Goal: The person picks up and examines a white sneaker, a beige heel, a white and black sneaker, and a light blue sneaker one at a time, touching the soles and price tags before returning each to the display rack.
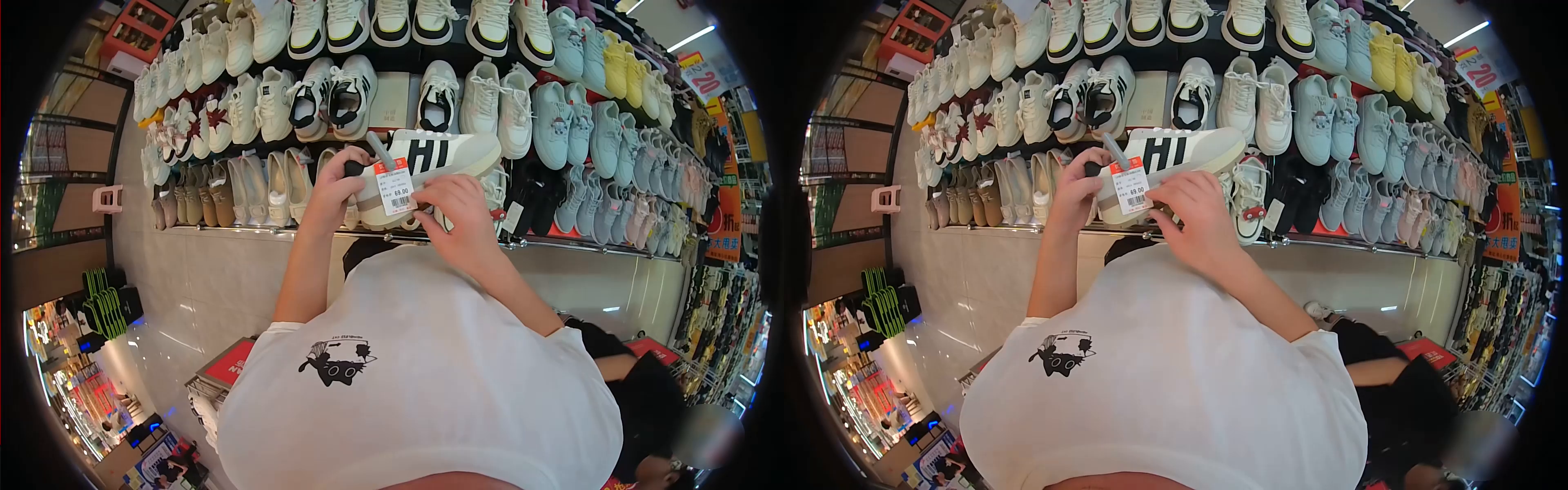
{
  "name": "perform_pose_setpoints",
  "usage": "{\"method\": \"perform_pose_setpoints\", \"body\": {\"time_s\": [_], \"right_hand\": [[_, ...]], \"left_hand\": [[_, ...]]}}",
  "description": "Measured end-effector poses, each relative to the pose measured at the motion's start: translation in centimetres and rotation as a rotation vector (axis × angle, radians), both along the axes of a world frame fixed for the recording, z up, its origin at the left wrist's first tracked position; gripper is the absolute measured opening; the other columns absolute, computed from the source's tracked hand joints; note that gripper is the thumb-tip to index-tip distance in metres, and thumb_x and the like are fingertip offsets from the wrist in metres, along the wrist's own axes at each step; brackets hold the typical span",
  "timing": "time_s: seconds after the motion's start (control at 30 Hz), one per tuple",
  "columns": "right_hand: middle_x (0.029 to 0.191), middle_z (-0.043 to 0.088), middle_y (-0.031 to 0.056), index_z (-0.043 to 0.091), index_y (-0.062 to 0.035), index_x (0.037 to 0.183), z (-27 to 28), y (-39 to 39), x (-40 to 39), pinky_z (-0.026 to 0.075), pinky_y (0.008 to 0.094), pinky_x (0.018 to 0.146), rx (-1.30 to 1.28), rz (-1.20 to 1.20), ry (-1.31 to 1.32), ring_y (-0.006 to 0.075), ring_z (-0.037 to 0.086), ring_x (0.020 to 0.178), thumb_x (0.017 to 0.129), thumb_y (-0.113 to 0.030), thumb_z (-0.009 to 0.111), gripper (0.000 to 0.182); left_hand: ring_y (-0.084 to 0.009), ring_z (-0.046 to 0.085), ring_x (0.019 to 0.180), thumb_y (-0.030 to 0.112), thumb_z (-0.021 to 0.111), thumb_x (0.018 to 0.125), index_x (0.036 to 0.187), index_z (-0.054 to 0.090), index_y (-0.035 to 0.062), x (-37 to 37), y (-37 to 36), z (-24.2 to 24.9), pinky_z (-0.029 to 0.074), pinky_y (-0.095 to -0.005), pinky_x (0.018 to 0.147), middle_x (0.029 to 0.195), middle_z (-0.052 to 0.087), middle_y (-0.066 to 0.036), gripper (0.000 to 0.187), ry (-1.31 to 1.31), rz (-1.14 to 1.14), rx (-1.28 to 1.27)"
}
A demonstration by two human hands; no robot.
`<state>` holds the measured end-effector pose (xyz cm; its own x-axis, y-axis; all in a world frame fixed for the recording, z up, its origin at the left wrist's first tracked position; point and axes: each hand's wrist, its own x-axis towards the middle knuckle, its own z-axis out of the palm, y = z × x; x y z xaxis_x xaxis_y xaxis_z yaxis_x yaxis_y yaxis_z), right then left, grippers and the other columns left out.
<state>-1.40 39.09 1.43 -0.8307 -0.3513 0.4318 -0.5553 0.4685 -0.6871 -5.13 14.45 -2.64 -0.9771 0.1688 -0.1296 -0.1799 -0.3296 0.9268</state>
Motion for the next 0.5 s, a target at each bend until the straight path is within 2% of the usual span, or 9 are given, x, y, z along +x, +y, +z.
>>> {"method": "perform_pose_setpoints", "body": {"time_s": [0.07,0.17,0.2,0.23,0.3,0.4,0.5], "right_hand": [[0.102,0.067,0.0093,0.069,-0.0073,0.101,-0.3,0.6,-0.7,0.044,0.0443,0.096,-0.027,0.022,-0.004,0.0298,0.061,0.104,0.076,-0.004,0.078,0.027],[0.102,0.067,0.0094,0.069,-0.0074,0.099,-0.6,1.1,-1.8,0.044,0.0448,0.096,-0.046,0.027,-0.017,0.03,0.062,0.105,0.076,-0.003,0.077,0.024],[0.102,0.067,0.0093,0.07,-0.0073,0.098,-0.9,1.1,-2.0,0.045,0.0449,0.096,-0.049,0.015,-0.026,0.0301,0.062,0.105,0.076,-0.003,0.077,0.024],[0.101,0.067,0.0092,0.07,-0.0073,0.098,-0.9,1.1,-2.1,0.045,0.045,0.095,-0.054,0.004,-0.042,0.0303,0.062,0.105,0.076,-0.003,0.077,0.023],[0.101,0.067,0.0093,0.07,-0.0072,0.096,-0.6,1.1,-2.5,0.045,0.0444,0.095,-0.031,0.03,-0.044,0.0306,0.061,0.105,0.077,-0.003,0.076,0.021],[0.102,0.067,0.0106,0.071,-0.0074,0.099,-0.4,1.2,-2.8,0.046,0.0439,0.095,0.02,0.103,-0.048,0.0306,0.061,0.107,0.078,-0.002,0.076,0.022],[0.105,0.066,0.0116,0.07,-0.0072,0.101,0.1,1.3,-3.0,0.046,0.0441,0.095,0.029,0.121,-0.075,0.0306,0.061,0.106,0.079,-0.002,0.075,0.023]], "left_hand": [[-0.0129,0.052,0.102,0.011,0.07,0.081,0.101,0.058,0.003,-0.1,0.7,-0.1,0.04,-0.0273,0.092,0.104,0.054,-0.003,0.024,-0.022,0.006,-0.015],[-0.0111,0.052,0.098,0.013,0.078,0.082,0.106,0.06,0.0039,-0.6,0.6,-0.8,0.042,-0.0265,0.088,0.104,0.054,-0.001,0.032,0.021,-0.039,-0.215],[-0.0104,0.052,0.093,0.009,0.083,0.077,0.104,0.059,0.005,-0.7,1.3,-0.2,0.044,-0.0257,0.083,0.102,0.055,0.0,0.036,0.049,0.019,-0.283],[-0.0104,0.052,0.09,0.008,0.083,0.076,0.102,0.059,0.0057,-1.0,1.7,-0.3,0.045,-0.0252,0.081,0.098,0.056,0.0,0.036,0.132,0.056,-0.359],[-0.0107,0.053,0.091,0.007,0.083,0.077,0.097,0.057,0.0053,-1.3,1.8,0.5,0.046,-0.0263,0.082,0.098,0.056,-0.001,0.033,0.038,0.034,-0.436],[-0.0143,0.055,0.105,-0.003,0.077,0.079,0.093,0.055,0.0056,-1.7,1.8,0.3,0.045,-0.0297,0.091,0.102,0.053,-0.002,0.028,0.028,0.044,-0.388],[-0.0126,0.059,0.097,0.006,0.081,0.08,0.085,0.05,0.0042,-2.3,1.8,0.1,0.049,-0.0292,0.083,0.097,0.057,-0.002,0.032,0.044,0.072,-0.326]]}}
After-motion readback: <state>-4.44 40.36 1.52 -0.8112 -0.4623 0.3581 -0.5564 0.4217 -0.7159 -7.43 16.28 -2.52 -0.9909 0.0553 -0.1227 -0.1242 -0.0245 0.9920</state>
